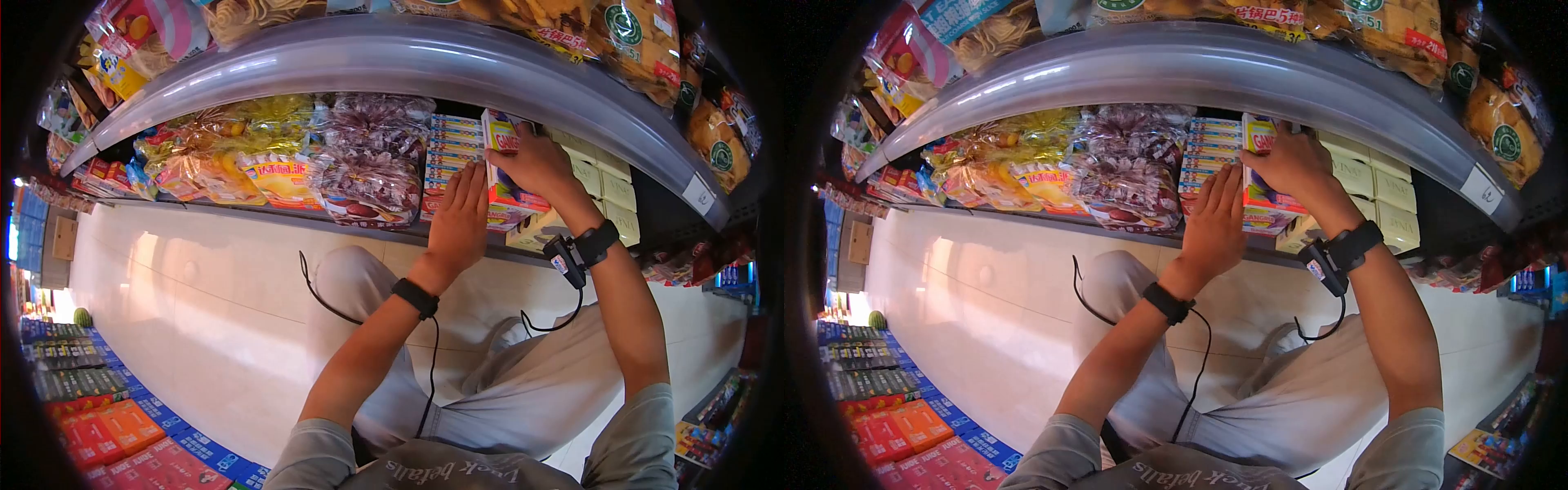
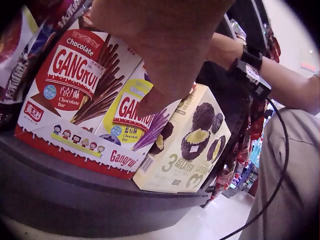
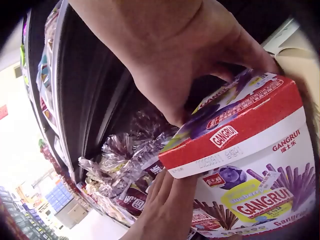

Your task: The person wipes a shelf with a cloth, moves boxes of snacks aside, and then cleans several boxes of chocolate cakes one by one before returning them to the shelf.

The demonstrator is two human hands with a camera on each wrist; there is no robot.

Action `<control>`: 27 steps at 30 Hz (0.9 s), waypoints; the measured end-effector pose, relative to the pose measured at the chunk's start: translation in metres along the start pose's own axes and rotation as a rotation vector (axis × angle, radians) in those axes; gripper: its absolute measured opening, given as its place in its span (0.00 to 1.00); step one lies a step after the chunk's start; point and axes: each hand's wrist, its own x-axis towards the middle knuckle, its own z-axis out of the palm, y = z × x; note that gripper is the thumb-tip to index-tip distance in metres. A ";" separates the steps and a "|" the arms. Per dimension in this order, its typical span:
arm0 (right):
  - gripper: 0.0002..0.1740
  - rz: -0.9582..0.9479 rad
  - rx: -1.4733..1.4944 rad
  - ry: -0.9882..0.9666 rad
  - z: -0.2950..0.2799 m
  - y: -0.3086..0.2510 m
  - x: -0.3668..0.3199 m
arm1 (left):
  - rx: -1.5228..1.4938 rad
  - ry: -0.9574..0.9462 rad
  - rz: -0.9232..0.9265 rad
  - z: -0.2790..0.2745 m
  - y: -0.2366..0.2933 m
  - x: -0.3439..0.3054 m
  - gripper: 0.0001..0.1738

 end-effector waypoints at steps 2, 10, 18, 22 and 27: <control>0.50 -0.017 -0.004 0.015 0.005 0.004 0.004 | -0.002 0.005 0.000 0.000 0.000 -0.001 0.43; 0.47 -0.030 -0.012 0.087 0.007 0.002 0.003 | -0.036 0.016 0.003 0.000 -0.001 -0.001 0.42; 0.47 -0.036 -0.009 0.064 0.007 0.004 0.004 | -0.051 0.022 0.003 -0.002 0.000 -0.001 0.42; 0.48 -0.026 -0.010 0.044 0.007 0.004 0.005 | -0.057 0.032 0.005 -0.002 0.000 0.000 0.42; 0.48 -0.023 -0.009 0.060 0.008 0.004 0.004 | -0.043 0.032 0.006 -0.001 0.000 0.000 0.42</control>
